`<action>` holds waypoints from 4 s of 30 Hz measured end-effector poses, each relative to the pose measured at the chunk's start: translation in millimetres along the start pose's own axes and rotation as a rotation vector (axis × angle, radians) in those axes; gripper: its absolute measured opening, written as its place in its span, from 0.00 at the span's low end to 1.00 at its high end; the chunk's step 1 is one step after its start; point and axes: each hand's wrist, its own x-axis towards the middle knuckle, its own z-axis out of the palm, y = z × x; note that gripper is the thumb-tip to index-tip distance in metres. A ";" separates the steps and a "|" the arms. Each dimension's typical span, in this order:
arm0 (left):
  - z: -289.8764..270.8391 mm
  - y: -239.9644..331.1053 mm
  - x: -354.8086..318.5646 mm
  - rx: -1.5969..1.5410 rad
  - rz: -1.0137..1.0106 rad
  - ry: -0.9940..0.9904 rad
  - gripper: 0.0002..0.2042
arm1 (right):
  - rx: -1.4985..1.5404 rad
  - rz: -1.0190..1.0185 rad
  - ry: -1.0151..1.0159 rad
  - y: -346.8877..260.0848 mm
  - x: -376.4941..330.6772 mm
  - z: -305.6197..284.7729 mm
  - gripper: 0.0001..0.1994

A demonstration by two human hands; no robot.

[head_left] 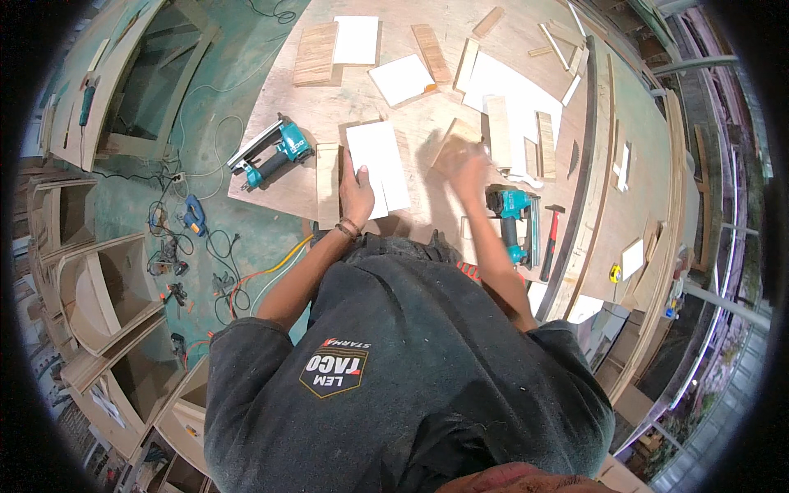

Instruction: The person applies adhesive to a wooden block, aligns it with another wooden piece, and secures it using a pneumatic nailer. They repeat the process with additional wooden pieces on a workbench.

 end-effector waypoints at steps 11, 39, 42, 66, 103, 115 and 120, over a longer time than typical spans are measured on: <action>-1.0 -4.4 3.7 -0.002 -0.007 0.015 0.31 | 0.234 0.417 -0.160 22.5 42.4 -46.8 0.30; 9.2 -23.5 13.8 0.003 0.067 0.047 0.34 | 0.596 0.259 -0.487 -96.0 -61.8 -11.0 0.23; 4.8 -27.7 13.6 -0.028 0.014 0.037 0.33 | 0.446 0.270 -0.391 -71.0 -29.9 -13.9 0.23; 7.9 -34.9 21.7 -0.562 -0.176 -0.099 0.33 | 0.218 0.107 -0.451 -152.7 -36.0 -27.1 0.36; -2.4 -10.7 14.8 -0.218 0.068 -0.013 0.30 | -0.343 0.380 -0.106 186.5 81.6 -76.4 0.33; -1.4 -15.5 17.1 -0.170 -0.003 -0.054 0.31 | 0.182 0.071 -0.443 -116.4 -36.2 -38.0 0.38; -6.7 2.8 11.9 -0.196 0.006 -0.045 0.31 | 0.269 0.022 -0.443 -124.4 -42.7 -33.0 0.32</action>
